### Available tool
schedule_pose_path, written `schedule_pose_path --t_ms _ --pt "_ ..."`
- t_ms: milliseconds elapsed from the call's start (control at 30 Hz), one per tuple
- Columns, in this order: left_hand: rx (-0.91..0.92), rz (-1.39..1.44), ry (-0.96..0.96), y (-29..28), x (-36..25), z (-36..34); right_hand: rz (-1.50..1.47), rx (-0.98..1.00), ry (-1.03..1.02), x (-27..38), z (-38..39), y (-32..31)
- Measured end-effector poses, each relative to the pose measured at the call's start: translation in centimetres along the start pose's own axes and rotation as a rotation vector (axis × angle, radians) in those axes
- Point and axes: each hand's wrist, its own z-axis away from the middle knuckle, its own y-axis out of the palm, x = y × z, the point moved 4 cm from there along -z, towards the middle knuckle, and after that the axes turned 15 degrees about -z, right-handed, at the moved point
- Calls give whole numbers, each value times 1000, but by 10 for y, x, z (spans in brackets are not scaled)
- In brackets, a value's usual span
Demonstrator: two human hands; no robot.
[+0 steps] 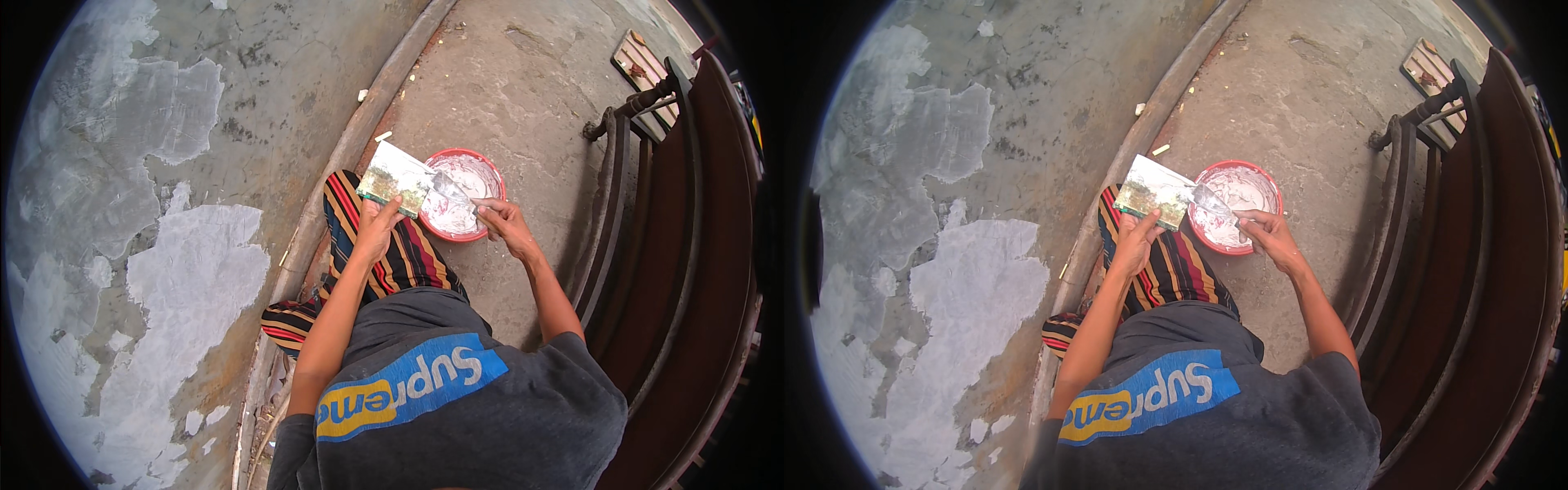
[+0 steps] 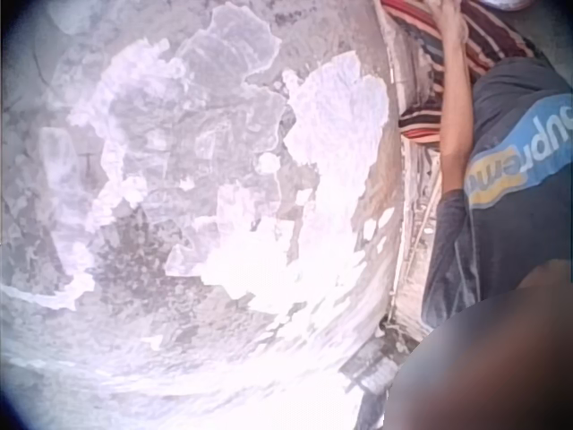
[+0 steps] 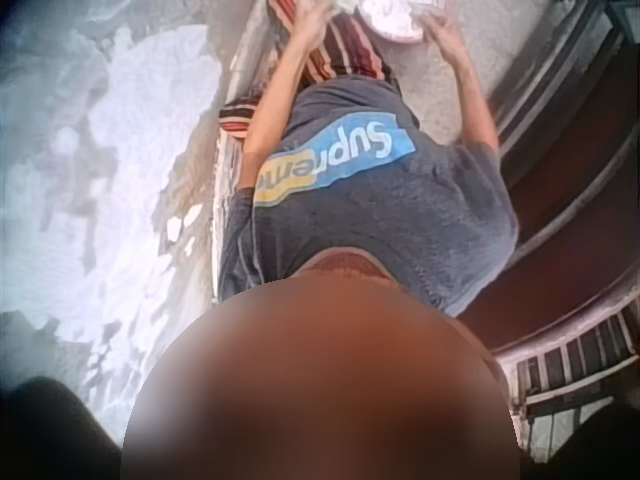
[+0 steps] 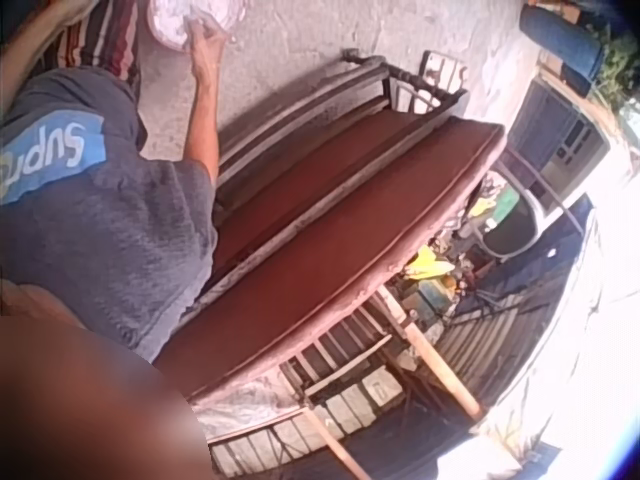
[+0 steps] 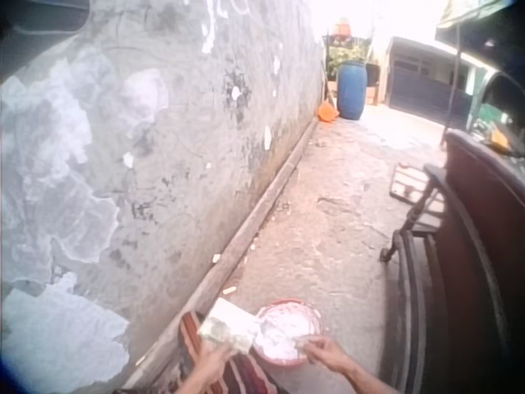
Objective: The person scoops white plaster from a red bucket using a trowel and applies it to a concrete wall, smoothing the surface with a putty knife.
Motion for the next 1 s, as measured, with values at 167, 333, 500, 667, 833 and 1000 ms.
schedule_pose_path --t_ms 167,333,500,667,833,1000 --pt "-13 -128 -66 -15 22 -4 -8 4 -13 -2 -1 1" --pt "-8 -278 -101 -18 12 -1 59 -9 -25 3 -1 6" --pt "-35 -273 -68 -20 8 0 31 12 -26 -1 -4 10" --pt "21 -369 -110 -26 8 1 6 40 -43 -3 -6 18" --pt "37 -453 -134 -16 -5 7 -46 42 -44 -7 -6 23" --pt "128 -542 -115 -18 2 -2 -128 37 -61 -17 -4 21"
